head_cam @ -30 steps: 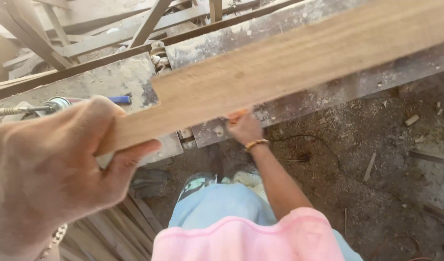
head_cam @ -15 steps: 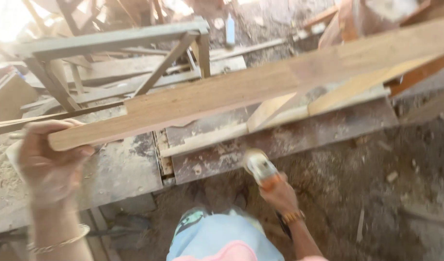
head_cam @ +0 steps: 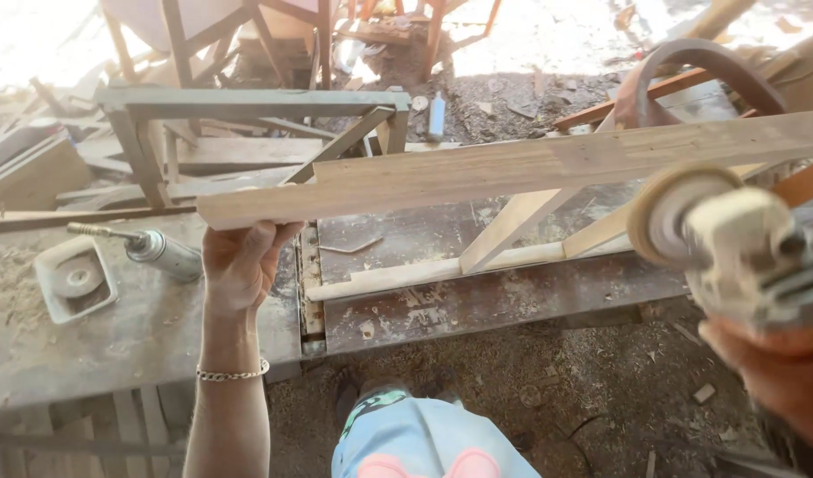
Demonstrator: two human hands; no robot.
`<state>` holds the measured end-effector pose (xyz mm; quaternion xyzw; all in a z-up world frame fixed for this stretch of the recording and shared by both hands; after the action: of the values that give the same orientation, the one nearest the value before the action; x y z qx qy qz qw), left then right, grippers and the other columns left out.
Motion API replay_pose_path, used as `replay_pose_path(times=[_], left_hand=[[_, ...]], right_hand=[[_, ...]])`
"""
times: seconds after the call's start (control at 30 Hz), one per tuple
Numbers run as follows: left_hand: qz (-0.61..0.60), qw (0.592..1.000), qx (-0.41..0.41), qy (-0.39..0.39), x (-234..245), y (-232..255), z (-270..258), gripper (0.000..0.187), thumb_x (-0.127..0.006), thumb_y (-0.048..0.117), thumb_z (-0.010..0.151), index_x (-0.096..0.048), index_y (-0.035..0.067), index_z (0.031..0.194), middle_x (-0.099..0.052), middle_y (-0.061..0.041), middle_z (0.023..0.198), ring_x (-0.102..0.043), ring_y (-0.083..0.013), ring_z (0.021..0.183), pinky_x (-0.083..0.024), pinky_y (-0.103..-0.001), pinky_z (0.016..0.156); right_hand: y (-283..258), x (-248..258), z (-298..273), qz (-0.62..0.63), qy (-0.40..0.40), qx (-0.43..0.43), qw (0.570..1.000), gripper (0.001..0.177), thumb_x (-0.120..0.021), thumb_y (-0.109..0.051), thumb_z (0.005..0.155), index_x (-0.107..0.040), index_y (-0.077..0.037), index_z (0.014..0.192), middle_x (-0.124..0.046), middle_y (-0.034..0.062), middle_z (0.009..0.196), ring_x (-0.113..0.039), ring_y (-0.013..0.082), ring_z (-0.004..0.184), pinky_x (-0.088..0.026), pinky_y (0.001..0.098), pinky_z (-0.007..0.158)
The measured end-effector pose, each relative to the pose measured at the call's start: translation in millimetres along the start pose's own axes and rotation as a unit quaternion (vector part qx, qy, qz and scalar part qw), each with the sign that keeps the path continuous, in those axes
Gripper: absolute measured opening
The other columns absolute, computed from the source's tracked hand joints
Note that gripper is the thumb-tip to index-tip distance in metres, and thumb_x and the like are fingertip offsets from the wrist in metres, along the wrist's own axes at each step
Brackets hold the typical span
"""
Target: Sanding a wooden furniture frame using an angle grinder with a sanding disc.
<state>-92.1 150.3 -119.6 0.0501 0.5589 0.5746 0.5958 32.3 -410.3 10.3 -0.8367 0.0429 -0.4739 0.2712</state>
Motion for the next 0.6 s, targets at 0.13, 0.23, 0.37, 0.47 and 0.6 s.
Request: replay_pose_path(times=[0.13, 0.23, 0.37, 0.47, 0.6], left_hand=[[-0.011, 0.997, 0.023, -0.069, -2.3, 5.5, 3.2, 0.030, -0.064, 0.002, 0.103, -0.060, -0.005, 0.131, -0.070, -0.021, 0.122, -0.070, -0.0329, 0.117, -0.059, -0.041, 0.103], [0.003, 0.996, 0.018, -0.087, 5.9, 4.9, 1.3, 0.031, -0.064, 0.002, 0.104, -0.056, -0.005, 0.134, -0.068, -0.023, 0.125, -0.070, -0.0330, 0.118, -0.061, -0.040, 0.104], [0.011, 0.995, 0.049, -0.090, -1.3, -3.3, -2.1, 0.032, -0.062, 0.008, 0.102, -0.056, -0.003, 0.132, -0.065, -0.022, 0.128, -0.069, -0.0300, 0.119, -0.063, -0.038, 0.102], [0.013, 0.993, 0.067, -0.101, -6.7, -12.9, -3.6, 0.021, -0.057, 0.004, 0.104, -0.057, -0.004, 0.123, -0.066, -0.023, 0.125, -0.070, -0.0316, 0.119, -0.059, -0.038, 0.097], [0.024, 0.993, 0.006, -0.115, -19.2, -8.7, -4.9, 0.014, -0.053, -0.001, 0.107, -0.055, -0.005, 0.121, -0.065, -0.021, 0.120, -0.069, -0.0310, 0.120, -0.060, -0.040, 0.101]], right_hand=[[-117.0, 50.9, 111.5, 0.000, 0.010, 0.031, 0.999, 0.045, -0.080, -0.018, 0.081, -0.060, -0.003, 0.118, -0.065, 0.0185, 0.088, -0.065, 0.0323, 0.066, -0.061, 0.0474, 0.055], [-126.9, 38.4, 125.8, -0.005, 0.009, 0.051, 0.999, 0.039, -0.080, -0.013, 0.083, -0.063, -0.001, 0.116, -0.063, 0.0185, 0.084, -0.064, 0.0314, 0.060, -0.061, 0.0470, 0.050], [-177.8, 26.1, 132.0, -0.027, 0.015, 0.063, 0.998, 0.035, -0.077, -0.012, 0.084, -0.063, 0.002, 0.113, -0.064, 0.0183, 0.080, -0.066, 0.0294, 0.054, -0.061, 0.0450, 0.052], [-212.6, 17.6, 126.3, -0.080, 0.055, 0.084, 0.992, 0.041, -0.077, -0.017, 0.082, -0.060, 0.000, 0.115, -0.068, 0.0127, 0.080, -0.070, 0.0215, 0.060, -0.061, 0.0382, 0.058], [-240.5, -4.0, 123.2, -0.104, 0.040, 0.068, 0.991, 0.040, -0.077, -0.018, 0.082, -0.064, -0.001, 0.116, -0.070, 0.0132, 0.082, -0.070, 0.0226, 0.063, -0.062, 0.0397, 0.060]])
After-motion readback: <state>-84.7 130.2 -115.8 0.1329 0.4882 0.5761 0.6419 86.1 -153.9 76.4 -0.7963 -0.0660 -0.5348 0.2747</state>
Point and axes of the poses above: each hand's wrist, its own z-axis towards the middle knuckle, its own x-axis out of the back of the hand, y = z × x, the point moved 6 cm from there along z, towards the middle knuckle
